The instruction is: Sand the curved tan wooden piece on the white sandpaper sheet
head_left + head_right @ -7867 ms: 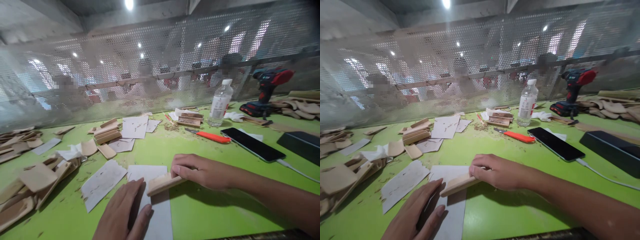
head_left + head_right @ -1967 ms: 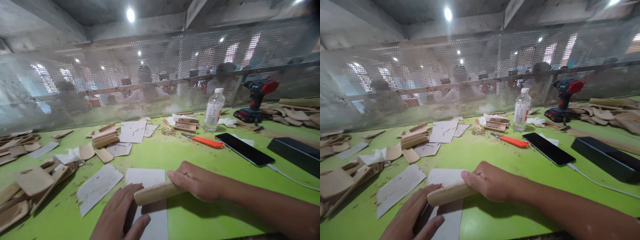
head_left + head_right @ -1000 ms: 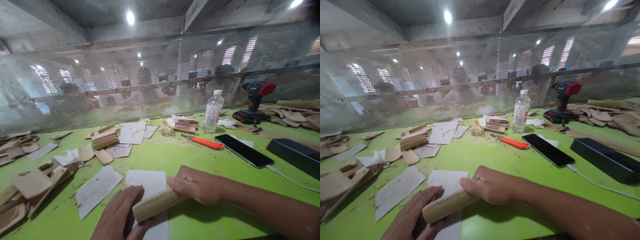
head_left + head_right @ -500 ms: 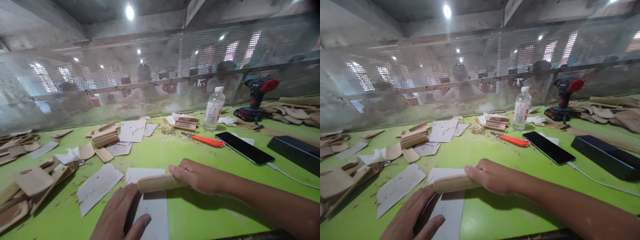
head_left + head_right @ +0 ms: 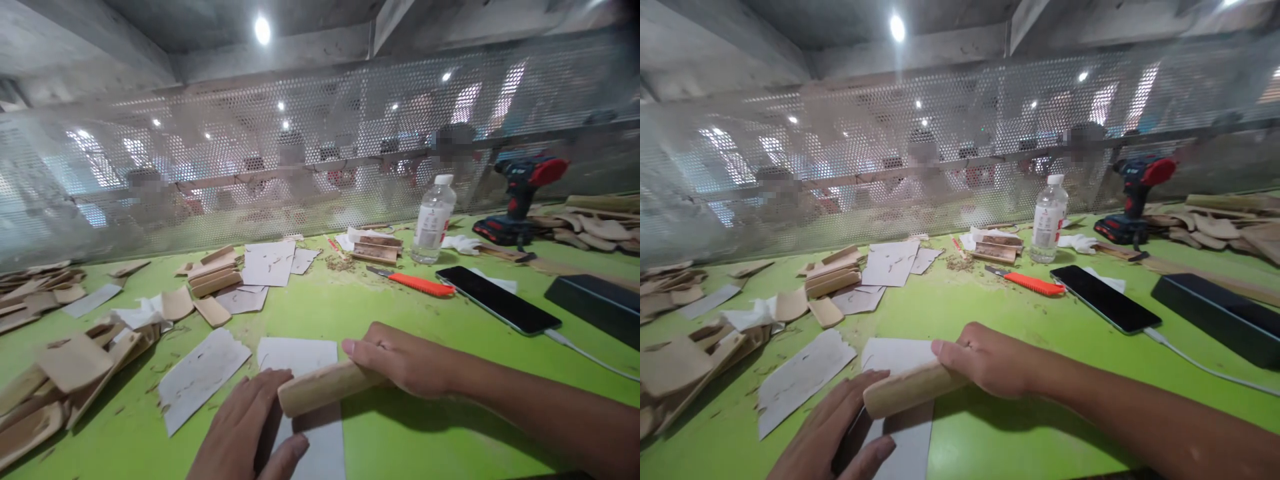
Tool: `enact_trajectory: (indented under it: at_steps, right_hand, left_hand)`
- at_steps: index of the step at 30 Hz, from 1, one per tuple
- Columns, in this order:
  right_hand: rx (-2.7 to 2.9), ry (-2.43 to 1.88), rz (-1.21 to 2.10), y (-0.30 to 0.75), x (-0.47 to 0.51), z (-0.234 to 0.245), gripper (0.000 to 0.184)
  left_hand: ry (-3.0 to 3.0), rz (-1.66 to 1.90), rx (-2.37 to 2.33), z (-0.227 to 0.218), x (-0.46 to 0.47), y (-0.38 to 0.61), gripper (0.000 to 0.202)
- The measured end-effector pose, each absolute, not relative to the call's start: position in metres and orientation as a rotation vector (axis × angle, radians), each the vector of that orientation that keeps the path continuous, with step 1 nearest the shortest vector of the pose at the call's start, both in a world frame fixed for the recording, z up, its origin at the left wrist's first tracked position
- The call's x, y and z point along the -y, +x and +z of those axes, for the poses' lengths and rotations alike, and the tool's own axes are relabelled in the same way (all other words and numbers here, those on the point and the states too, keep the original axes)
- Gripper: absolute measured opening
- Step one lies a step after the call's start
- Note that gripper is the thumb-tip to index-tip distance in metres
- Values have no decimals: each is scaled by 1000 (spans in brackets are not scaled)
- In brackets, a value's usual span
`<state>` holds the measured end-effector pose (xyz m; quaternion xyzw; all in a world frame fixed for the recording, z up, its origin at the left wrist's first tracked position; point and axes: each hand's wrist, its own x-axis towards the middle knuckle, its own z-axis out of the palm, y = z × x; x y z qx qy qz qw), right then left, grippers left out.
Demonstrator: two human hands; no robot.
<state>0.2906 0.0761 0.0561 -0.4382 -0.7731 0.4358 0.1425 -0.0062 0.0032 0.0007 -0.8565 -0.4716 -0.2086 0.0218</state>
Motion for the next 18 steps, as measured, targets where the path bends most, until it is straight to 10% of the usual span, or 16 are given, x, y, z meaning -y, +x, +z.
enact_trajectory:
  at_steps: [18]
  right_hand:
    - [2210,-1372,1220,293,-74,58,59]
  left_hand:
    - [-2598,-761,1456,-1,-2,-4,54]
